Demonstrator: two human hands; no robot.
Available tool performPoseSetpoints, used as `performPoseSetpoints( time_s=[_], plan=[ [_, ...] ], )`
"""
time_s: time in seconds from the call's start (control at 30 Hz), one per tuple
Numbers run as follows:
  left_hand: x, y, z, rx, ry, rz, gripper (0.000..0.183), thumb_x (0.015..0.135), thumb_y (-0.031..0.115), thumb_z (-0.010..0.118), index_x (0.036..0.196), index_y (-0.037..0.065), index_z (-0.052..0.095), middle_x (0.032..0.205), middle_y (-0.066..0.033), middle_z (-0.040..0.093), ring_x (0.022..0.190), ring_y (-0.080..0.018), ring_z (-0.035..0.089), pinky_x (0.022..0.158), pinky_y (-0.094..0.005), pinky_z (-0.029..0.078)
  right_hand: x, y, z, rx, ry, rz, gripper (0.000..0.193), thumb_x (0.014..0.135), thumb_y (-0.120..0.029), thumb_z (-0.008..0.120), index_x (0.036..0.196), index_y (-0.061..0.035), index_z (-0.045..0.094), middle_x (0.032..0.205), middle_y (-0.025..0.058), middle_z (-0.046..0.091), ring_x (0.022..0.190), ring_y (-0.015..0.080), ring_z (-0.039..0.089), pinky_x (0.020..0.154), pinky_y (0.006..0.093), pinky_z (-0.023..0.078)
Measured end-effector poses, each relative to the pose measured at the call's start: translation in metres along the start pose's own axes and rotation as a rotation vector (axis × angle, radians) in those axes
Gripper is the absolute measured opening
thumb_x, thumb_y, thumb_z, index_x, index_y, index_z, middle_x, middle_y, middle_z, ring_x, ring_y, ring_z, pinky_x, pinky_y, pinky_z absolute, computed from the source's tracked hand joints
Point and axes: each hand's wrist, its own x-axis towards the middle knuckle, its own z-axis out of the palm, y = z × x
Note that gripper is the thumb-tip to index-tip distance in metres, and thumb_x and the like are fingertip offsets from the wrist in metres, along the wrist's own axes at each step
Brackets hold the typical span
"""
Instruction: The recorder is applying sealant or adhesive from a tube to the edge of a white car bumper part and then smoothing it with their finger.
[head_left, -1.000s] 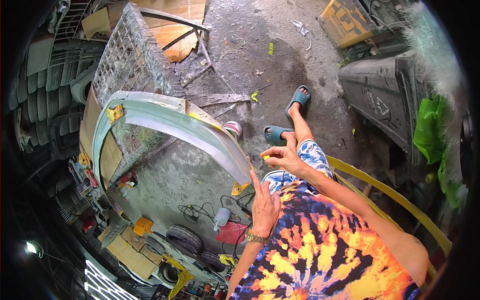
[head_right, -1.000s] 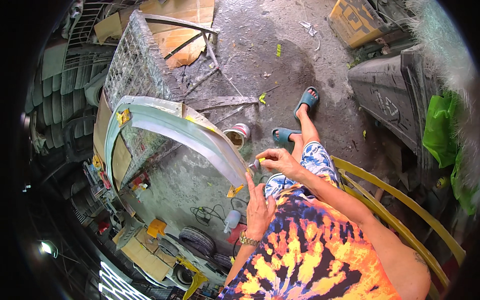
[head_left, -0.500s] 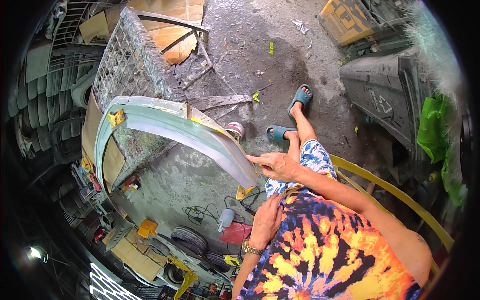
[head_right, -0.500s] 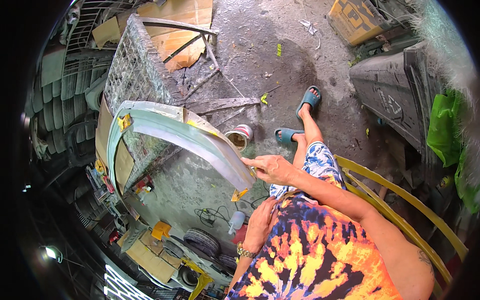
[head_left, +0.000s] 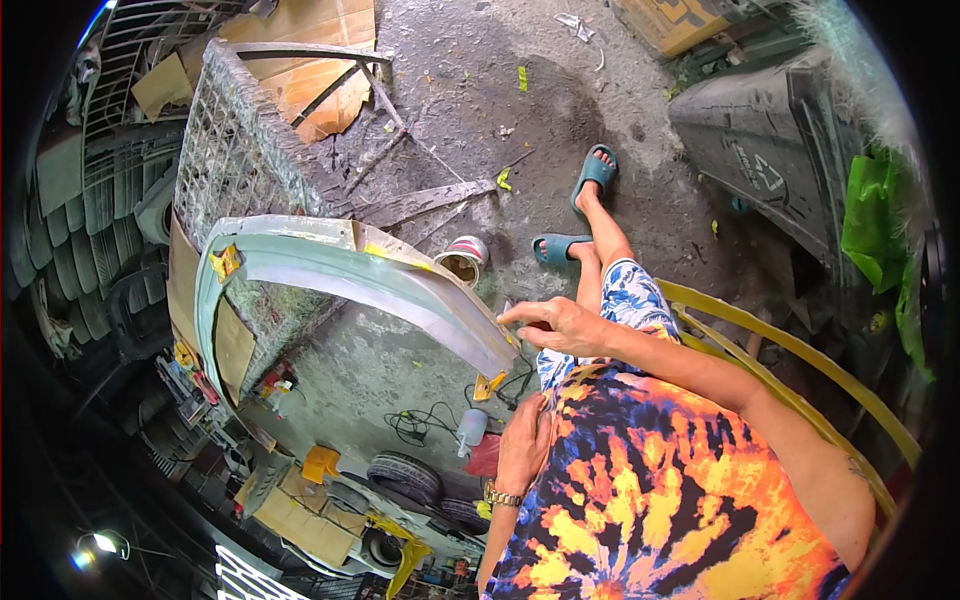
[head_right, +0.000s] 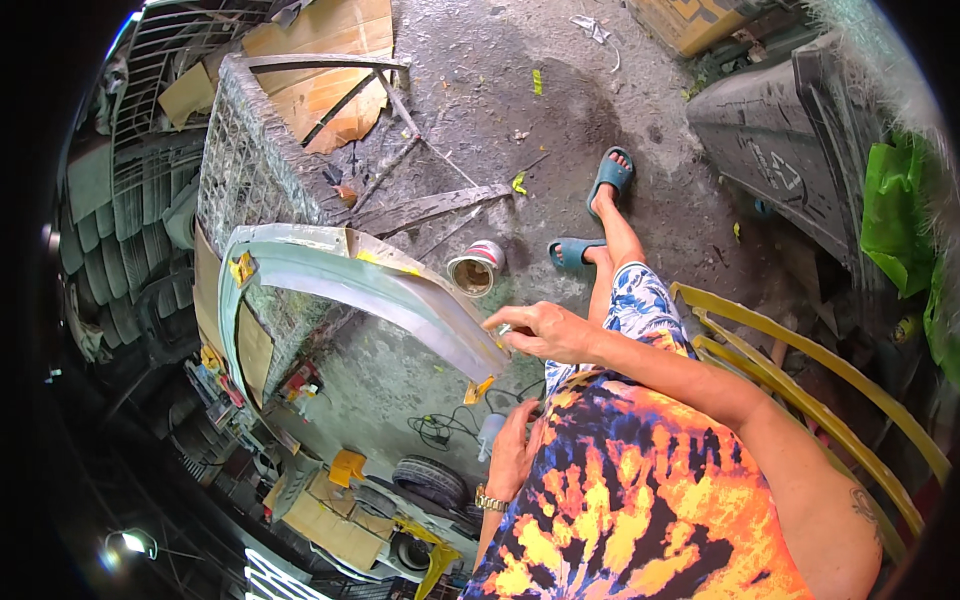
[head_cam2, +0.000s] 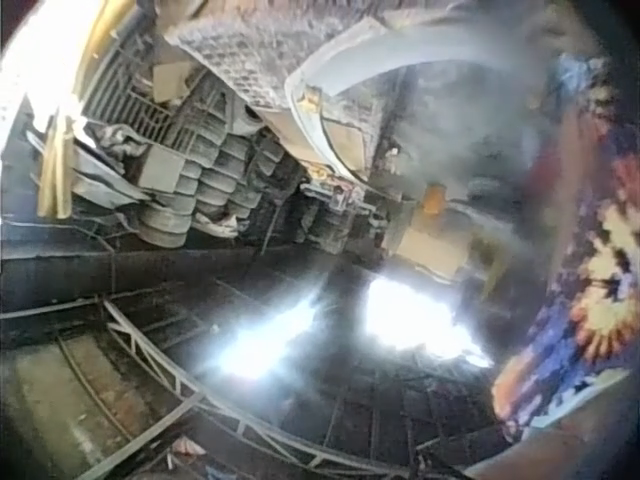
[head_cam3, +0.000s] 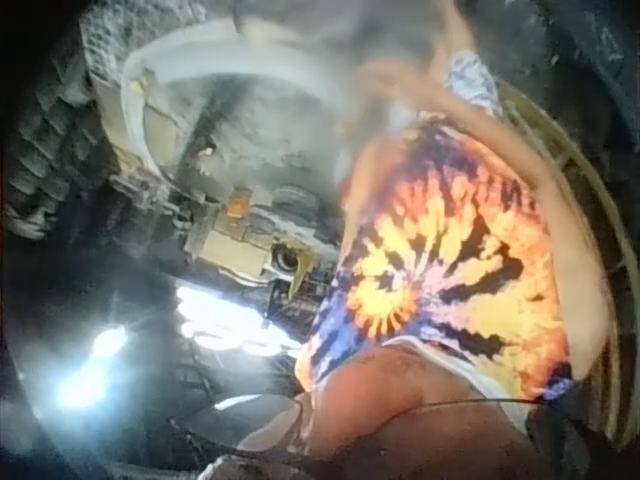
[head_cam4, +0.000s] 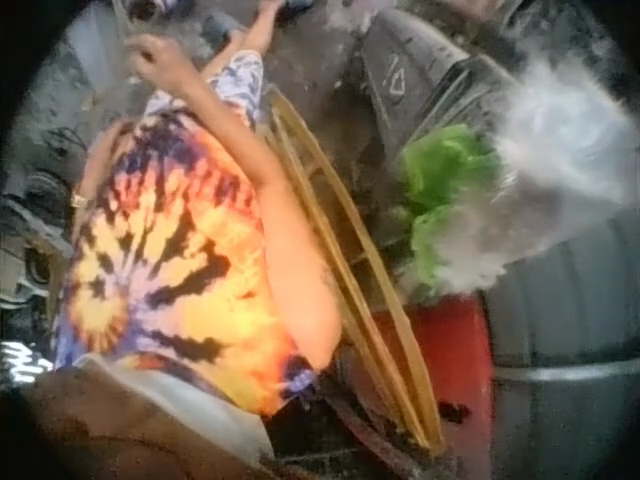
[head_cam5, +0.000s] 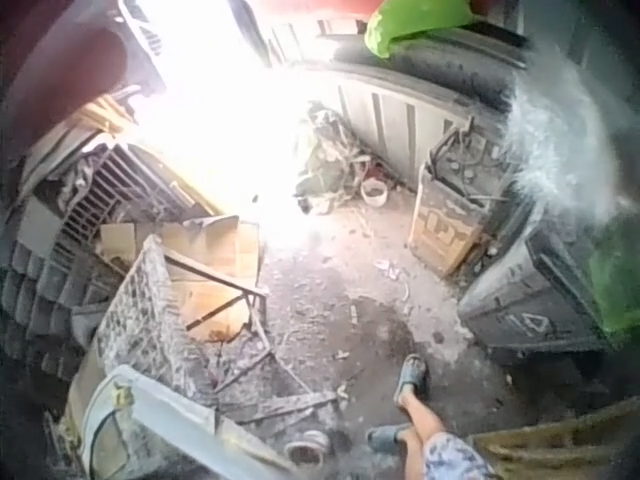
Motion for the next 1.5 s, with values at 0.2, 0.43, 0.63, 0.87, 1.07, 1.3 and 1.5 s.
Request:
performPoseSetpoints(
  time_s=[0.2, 0.43, 0.63, 0.87, 1.07, 1.3, 1.5],
  plan=[
    [-0.021, -0.046, -0.003, -0.187, -0.009, -0.393, 0.032, 0.094, 0.017, 0.054, 0.119, -0.002, 0.058, 0.112, -0.0228, 0.064, 0.093, -0.0381, 0.066, 0.081, -0.0413, 0.052, 0.014, 0.021, 0.002, 0.512, 0.039, -0.067, 0.020, 0.094, -0.016, 0.061, 0.106, 0.0005, 0.064, 0.084, 0.0044, 0.069, 0.077, 0.0097, 0.064, 0.071, 0.0262, 0.052],
    [-0.024, -0.012, -0.026, -0.029, 0.025, -0.239, 0.029, 0.095, 0.014, 0.054, 0.119, -0.002, 0.057, 0.109, -0.0210, 0.064, 0.092, -0.0356, 0.066, 0.080, -0.0408, 0.052, -0.024, 0.043, -0.022, 0.468, 0.044, 0.167, 0.035, 0.101, -0.031, 0.053, 0.077, -0.0063, 0.056, 0.064, 0.0006, 0.059, 0.053, 0.0069, 0.051, 0.048, 0.0241, 0.039],
    [-0.007, 0.027, -0.033, -0.055, 0.073, -0.034, 0.026, 0.093, 0.008, 0.059, 0.118, 0.001, 0.057, 0.110, -0.0171, 0.064, 0.095, -0.0336, 0.063, 0.081, -0.0396, 0.050, -0.042, 0.059, -0.002, 0.424, 0.225, -0.028, 0.042, 0.100, -0.039, 0.054, 0.073, -0.0071, 0.053, 0.059, -0.0031, 0.050, 0.051, 0.0058, 0.044, 0.048, 0.0231, 0.035],
    [0.000, 0.048, -0.037, -0.007, 0.133, 0.160, 0.027, 0.092, 0.006, 0.062, 0.118, 0.001, 0.058, 0.103, -0.0132, 0.063, 0.085, -0.0246, 0.064, 0.074, -0.0325, 0.052, -0.044, 0.057, 0.001, 0.506, 0.077, 0.136, 0.023, 0.097, -0.026, 0.062, 0.088, -0.0041, 0.059, 0.075, -0.0016, 0.055, 0.062, 0.0054, 0.047, 0.056, 0.0219, 0.040],
    [0.005, 0.045, -0.035, -0.024, 0.163, 0.204, 0.026, 0.090, 0.001, 0.063, 0.116, 0.000, 0.059, 0.101, -0.0132, 0.064, 0.085, -0.0258, 0.065, 0.074, -0.0323, 0.052, -0.040, 0.042, 0.012, 0.276, 0.081, 0.046, 0.031, 0.094, -0.018, 0.061, 0.121, -0.0026, 0.059, 0.086, 0.0048, 0.063, 0.070, 0.0115, 0.056, 0.066, 0.0290, 0.048],
    [-0.006, 0.043, -0.037, -0.061, 0.202, 0.221, 0.025, 0.089, -0.001, 0.062, 0.114, 0.000, 0.060, 0.101, -0.0142, 0.064, 0.086, -0.0274, 0.065, 0.074, -0.0330, 0.052, -0.033, 0.026, 0.029, -0.064, -0.103, 0.042, 0.069, 0.089, -0.015, 0.056, 0.153, -0.0126, 0.029, 0.110, 0.0231, 0.067, 0.083, 0.0231, 0.065, 0.080, 0.0361, 0.050],
    [-0.011, 0.040, -0.045, -0.034, 0.228, 0.217, 0.025, 0.090, 0.000, 0.061, 0.114, 0.001, 0.060, 0.101, -0.0141, 0.064, 0.084, -0.0275, 0.064, 0.074, -0.0344, 0.052, -0.030, 0.040, 0.028, 0.432, -0.280, 0.117, 0.075, 0.094, -0.014, 0.054, 0.157, -0.0148, 0.013, 0.070, 0.0040, 0.057, 0.056, 0.0108, 0.051, 0.053, 0.0270, 0.045]
  ],
)
